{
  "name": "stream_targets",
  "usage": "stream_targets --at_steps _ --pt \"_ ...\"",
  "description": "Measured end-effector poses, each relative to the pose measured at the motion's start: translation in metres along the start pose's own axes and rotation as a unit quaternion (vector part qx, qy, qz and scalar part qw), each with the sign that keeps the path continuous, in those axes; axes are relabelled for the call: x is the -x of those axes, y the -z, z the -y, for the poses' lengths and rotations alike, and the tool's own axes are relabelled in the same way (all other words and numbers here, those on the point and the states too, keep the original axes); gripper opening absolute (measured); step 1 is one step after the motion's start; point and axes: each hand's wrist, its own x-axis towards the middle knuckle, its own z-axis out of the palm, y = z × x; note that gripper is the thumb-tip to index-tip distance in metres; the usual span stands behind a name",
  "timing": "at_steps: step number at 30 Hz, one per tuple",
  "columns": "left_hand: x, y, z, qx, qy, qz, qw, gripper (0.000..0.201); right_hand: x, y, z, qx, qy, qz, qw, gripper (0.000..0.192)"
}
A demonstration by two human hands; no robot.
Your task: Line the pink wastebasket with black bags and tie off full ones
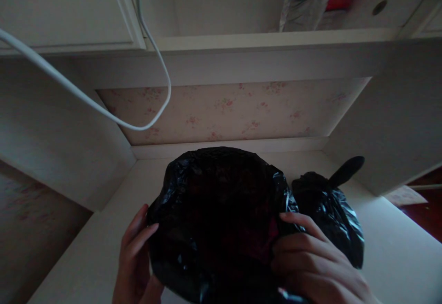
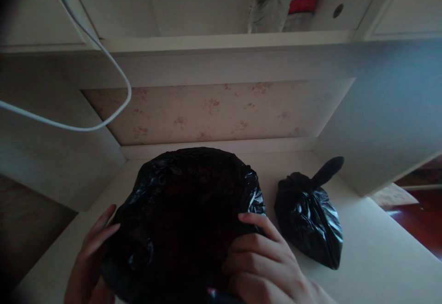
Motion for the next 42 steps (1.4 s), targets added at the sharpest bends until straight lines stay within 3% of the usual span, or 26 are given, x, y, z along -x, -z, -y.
stream_targets --at_steps 3,5,7,9,12,15,16,18,21,22,24,26,28,31,36,39,42 --pt "0.000 0.000 0.004 0.022 0.011 0.005 1.000 0.048 -0.024 0.006 -0.007 -0.038 -0.051 -0.042 0.997 0.019" --pt "0.001 0.000 0.007 0.012 0.020 -0.010 1.000 0.040 -0.034 0.005 -0.017 0.025 -0.097 -0.111 0.989 0.010" --pt "0.002 0.001 0.011 -0.017 0.030 -0.060 0.998 0.023 -0.036 -0.001 -0.027 0.130 -0.123 -0.177 0.968 0.007" --pt "0.004 0.003 0.016 -0.029 0.052 -0.115 0.992 0.012 -0.028 -0.008 -0.035 0.184 -0.122 -0.189 0.957 0.016" --pt "0.004 0.008 0.016 0.024 0.131 -0.148 0.980 0.023 -0.010 -0.017 -0.041 0.134 -0.150 -0.193 0.960 0.020" --pt "-0.004 0.011 0.007 0.056 0.154 -0.099 0.982 0.039 0.002 -0.019 -0.042 0.101 -0.213 -0.257 0.937 0.023" --pt "-0.008 0.011 0.003 0.042 0.151 -0.066 0.985 0.044 0.003 -0.017 -0.042 0.093 -0.210 -0.253 0.940 0.026" --pt "-0.015 0.010 -0.003 0.003 0.171 -0.003 0.985 0.051 -0.002 -0.012 -0.042 0.081 -0.167 -0.188 0.964 0.034" --pt "-0.021 0.007 -0.007 -0.004 0.257 0.014 0.966 0.054 -0.011 -0.005 -0.039 0.102 -0.099 -0.059 0.988 0.051" --pt "-0.022 0.006 -0.006 0.009 0.275 0.004 0.961 0.055 -0.011 -0.005 -0.036 0.114 -0.093 -0.047 0.988 0.056" --pt "-0.023 0.003 -0.004 0.048 0.286 -0.035 0.956 0.053 -0.008 -0.007 -0.027 0.115 -0.093 -0.088 0.985 0.059" --pt "-0.027 -0.002 -0.001 0.114 0.281 -0.094 0.948 0.048 0.000 -0.014 -0.015 0.081 -0.084 -0.122 0.986 0.049" --pt "-0.037 -0.008 0.002 0.201 0.271 -0.154 0.929 0.042 0.008 -0.022 -0.002 0.060 -0.046 -0.088 0.993 0.032" --pt "-0.063 -0.019 0.005 0.317 0.234 -0.212 0.894 0.038 0.014 -0.033 0.009 0.082 -0.002 -0.037 0.996 0.014" --pt "-0.119 -0.020 -0.001 0.396 0.203 -0.256 0.859 0.019 0.013 -0.032 0.003 0.103 -0.032 -0.064 0.992 0.023" --pt "-0.142 -0.006 -0.001 0.359 0.210 -0.239 0.877 0.017 0.015 -0.026 -0.005 0.115 -0.049 -0.080 0.989 0.021" --pt "-0.153 0.010 0.015 0.197 0.155 -0.252 0.935 0.025 0.018 -0.024 -0.011 0.119 -0.063 -0.102 0.986 0.025"
